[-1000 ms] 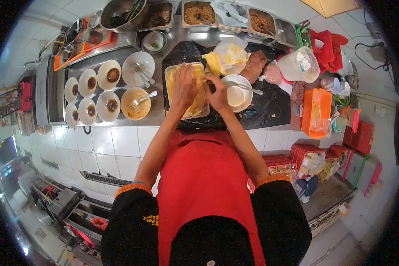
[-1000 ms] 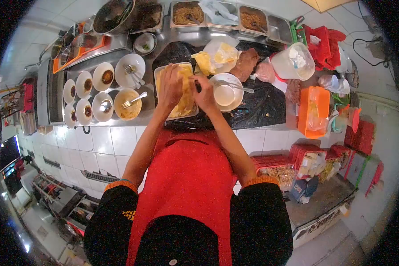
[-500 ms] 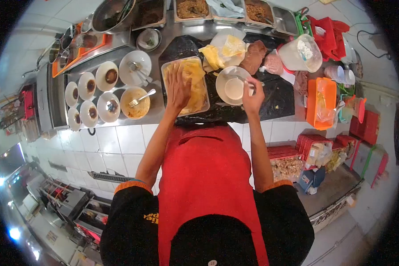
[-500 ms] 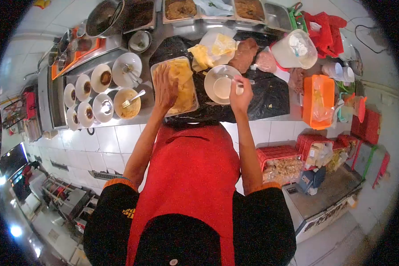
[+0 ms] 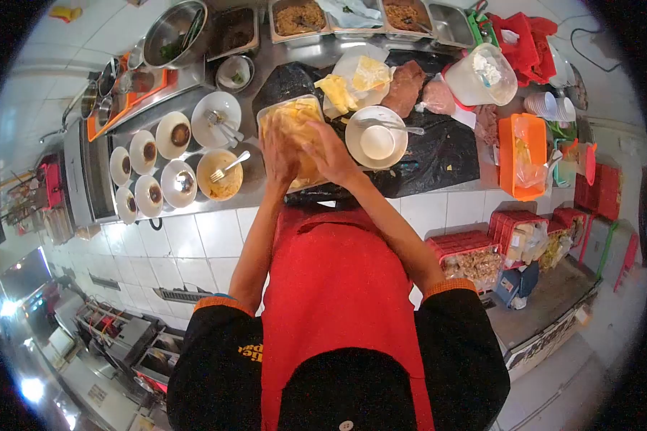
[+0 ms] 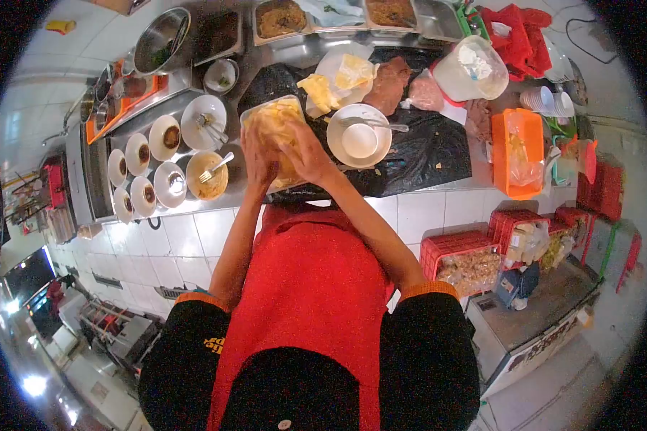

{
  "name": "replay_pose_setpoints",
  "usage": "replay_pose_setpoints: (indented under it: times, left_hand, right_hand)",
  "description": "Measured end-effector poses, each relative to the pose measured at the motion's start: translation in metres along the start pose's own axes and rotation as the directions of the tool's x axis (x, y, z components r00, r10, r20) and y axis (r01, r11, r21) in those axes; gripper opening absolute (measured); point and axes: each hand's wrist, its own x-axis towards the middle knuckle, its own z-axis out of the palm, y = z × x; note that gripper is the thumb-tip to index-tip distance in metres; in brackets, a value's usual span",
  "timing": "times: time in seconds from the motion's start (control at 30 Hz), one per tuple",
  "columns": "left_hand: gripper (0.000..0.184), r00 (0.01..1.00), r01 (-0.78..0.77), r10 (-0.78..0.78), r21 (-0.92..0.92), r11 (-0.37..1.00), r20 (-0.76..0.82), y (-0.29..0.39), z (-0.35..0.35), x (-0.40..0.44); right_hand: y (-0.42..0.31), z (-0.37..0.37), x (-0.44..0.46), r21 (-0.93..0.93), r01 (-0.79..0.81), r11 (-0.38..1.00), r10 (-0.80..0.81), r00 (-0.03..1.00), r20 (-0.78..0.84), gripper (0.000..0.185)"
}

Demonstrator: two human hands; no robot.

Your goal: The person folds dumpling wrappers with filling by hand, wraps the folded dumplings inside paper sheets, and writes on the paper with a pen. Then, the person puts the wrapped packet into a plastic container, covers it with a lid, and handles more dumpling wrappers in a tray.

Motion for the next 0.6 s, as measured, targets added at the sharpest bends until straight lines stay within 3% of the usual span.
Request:
replay_pose_setpoints:
  times: [0.03,0.07,0.1,0.17,0.23,0.27,0.3,0.33,0.4,0.43,0.47,0.5,0.57,0.6]
  left_hand:
    - [0.058,1.0,-0.014,0.014,-0.012,1.0,0.0,0.002,-0.005,0.003]
    - [0.057,0.999,0.028,-0.03,-0.058,0.998,-0.026,0.005,-0.009,0.005]
    - [0.056,0.996,0.064,-0.07,-0.115,0.991,-0.051,0.008,-0.01,0.009]
    - [0.054,0.992,0.117,-0.122,-0.146,0.982,-0.024,-0.006,0.006,0.008]
    - [0.054,0.995,0.091,-0.088,-0.09,0.992,0.036,-0.006,0.008,0.01]
    - [0.052,0.999,0.038,-0.037,-0.042,0.998,0.031,-0.016,0.017,0.008]
    - [0.052,0.999,0.038,-0.036,-0.051,0.998,0.033,-0.016,0.019,0.007]
    - [0.053,0.996,0.079,-0.076,-0.07,0.994,0.045,-0.016,0.019,0.007]
    - [0.051,0.99,0.137,-0.135,-0.072,0.988,0.04,-0.005,0.008,0.012]
    - [0.051,0.989,0.143,-0.141,-0.065,0.988,0.04,-0.001,0.001,0.014]
    - [0.05,0.991,0.13,-0.127,-0.111,0.985,0.033,0.0,-0.006,0.016]
    - [0.049,0.993,0.12,-0.117,-0.15,0.981,0.023,0.0,-0.012,0.014]
    - [0.049,0.979,0.201,-0.202,-0.171,0.965,0.011,0.002,-0.019,0.009]
    - [0.048,0.963,0.263,-0.268,-0.211,0.942,0.003,0.001,-0.026,0.003]
  right_hand:
    - [-0.008,-0.017,0.001,0.007,-0.038,0.999,0.038,0.999,0.02,0.05]
    - [-0.01,-0.029,0.001,0.093,-0.029,0.995,0.04,0.992,-0.122,0.042]
    - [-0.009,-0.051,0.002,0.063,-0.034,0.997,0.043,0.989,-0.144,0.042]
    - [-0.002,-0.12,0.007,-0.157,-0.127,0.979,0.06,0.926,-0.372,0.032]
    - [0.004,-0.198,0.024,-0.216,-0.178,0.96,0.012,0.798,-0.602,0.024]
    - [-0.011,-0.23,0.036,-0.022,-0.361,0.932,0.234,0.648,-0.725,0.023]
    - [0.033,-0.279,0.04,-0.353,-0.371,0.859,-0.031,0.65,-0.759,0.024]
    - [0.056,-0.321,0.046,-0.467,-0.382,0.797,-0.094,0.686,-0.722,0.027]
    - [0.089,-0.378,0.061,-0.575,-0.488,0.657,-0.002,0.761,-0.649,0.028]
    - [0.101,-0.397,0.065,-0.572,-0.485,0.662,0.004,0.765,-0.644,0.028]
    - [0.113,-0.412,0.07,-0.649,-0.498,0.575,0.182,0.851,-0.492,0.035]
    - [0.125,-0.424,0.074,-0.729,-0.472,0.496,0.365,0.875,-0.319,0.043]
    - [0.163,-0.442,0.083,-0.736,-0.276,0.618,0.338,0.939,-0.067,0.052]
    - [0.168,-0.445,0.085,-0.728,-0.258,0.635,0.349,0.937,-0.027,0.052]
